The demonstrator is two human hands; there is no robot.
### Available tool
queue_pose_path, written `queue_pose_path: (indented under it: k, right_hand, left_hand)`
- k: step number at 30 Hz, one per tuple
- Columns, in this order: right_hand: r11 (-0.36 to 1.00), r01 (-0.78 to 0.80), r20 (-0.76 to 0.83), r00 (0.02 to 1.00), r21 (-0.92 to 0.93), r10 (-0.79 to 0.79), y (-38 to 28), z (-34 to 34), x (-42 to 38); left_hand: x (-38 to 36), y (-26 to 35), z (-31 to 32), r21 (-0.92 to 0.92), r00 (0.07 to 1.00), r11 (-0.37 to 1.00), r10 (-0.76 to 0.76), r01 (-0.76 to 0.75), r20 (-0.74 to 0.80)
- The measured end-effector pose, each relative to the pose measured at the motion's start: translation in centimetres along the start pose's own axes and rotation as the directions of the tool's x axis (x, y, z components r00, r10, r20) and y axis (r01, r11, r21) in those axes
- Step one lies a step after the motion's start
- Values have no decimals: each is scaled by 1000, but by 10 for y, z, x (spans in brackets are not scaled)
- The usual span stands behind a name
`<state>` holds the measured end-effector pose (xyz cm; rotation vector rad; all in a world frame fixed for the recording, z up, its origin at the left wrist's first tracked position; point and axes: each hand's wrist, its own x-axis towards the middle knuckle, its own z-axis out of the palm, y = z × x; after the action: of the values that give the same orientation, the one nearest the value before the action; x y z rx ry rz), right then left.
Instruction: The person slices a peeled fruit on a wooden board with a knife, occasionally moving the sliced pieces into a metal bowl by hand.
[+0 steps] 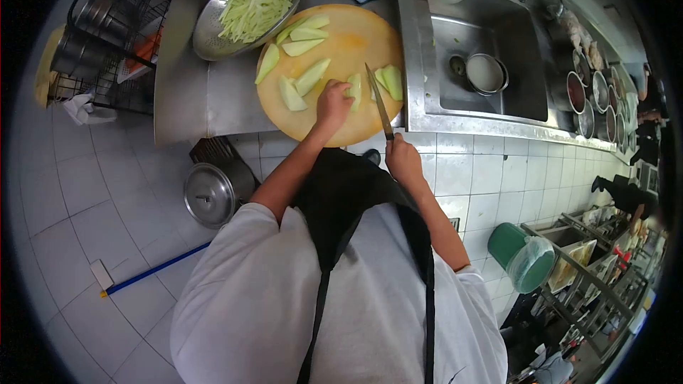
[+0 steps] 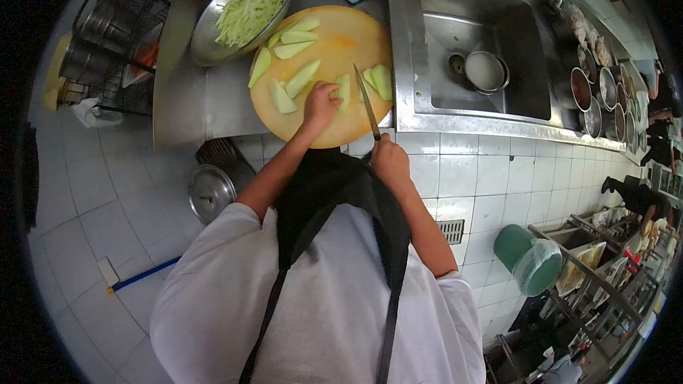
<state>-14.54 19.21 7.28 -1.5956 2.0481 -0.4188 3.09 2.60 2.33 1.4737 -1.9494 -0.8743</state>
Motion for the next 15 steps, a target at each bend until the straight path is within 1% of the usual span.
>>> queue_pose_path:
  k: [2, 4, 8, 10, 13, 15]
  right_hand:
    - [1000, 9, 3, 1000, 18, -9, 0, 1, 1]
    - [999, 18, 11, 1000, 35, -18, -5, -2, 1]
    - [1000, -10, 19, 1000, -16, 10, 0, 5, 1]
    - [999, -35, 9, 999, -37, 36, 1, 7, 1]
    - [998, 22, 60, 998, -51, -19, 4, 8, -2]
    - [998, 18, 71, 997, -67, -14, 5, 9, -4]
  left_hand:
    - [-3, 4, 5, 2, 1000, 1000, -25, 25, 3]
    - [-5, 8, 6, 22, 1000, 1000, -9, 9, -9]
    - [-7, 15, 6, -7, 1000, 1000, 6, -6, -20]
    - [-9, 13, 9, 7, 999, 999, 41, -41, -27]
    - [-10, 11, 10, 43, 996, 995, 87, -86, -33]
    - [-11, 12, 8, 78, 993, 991, 112, -110, -29]
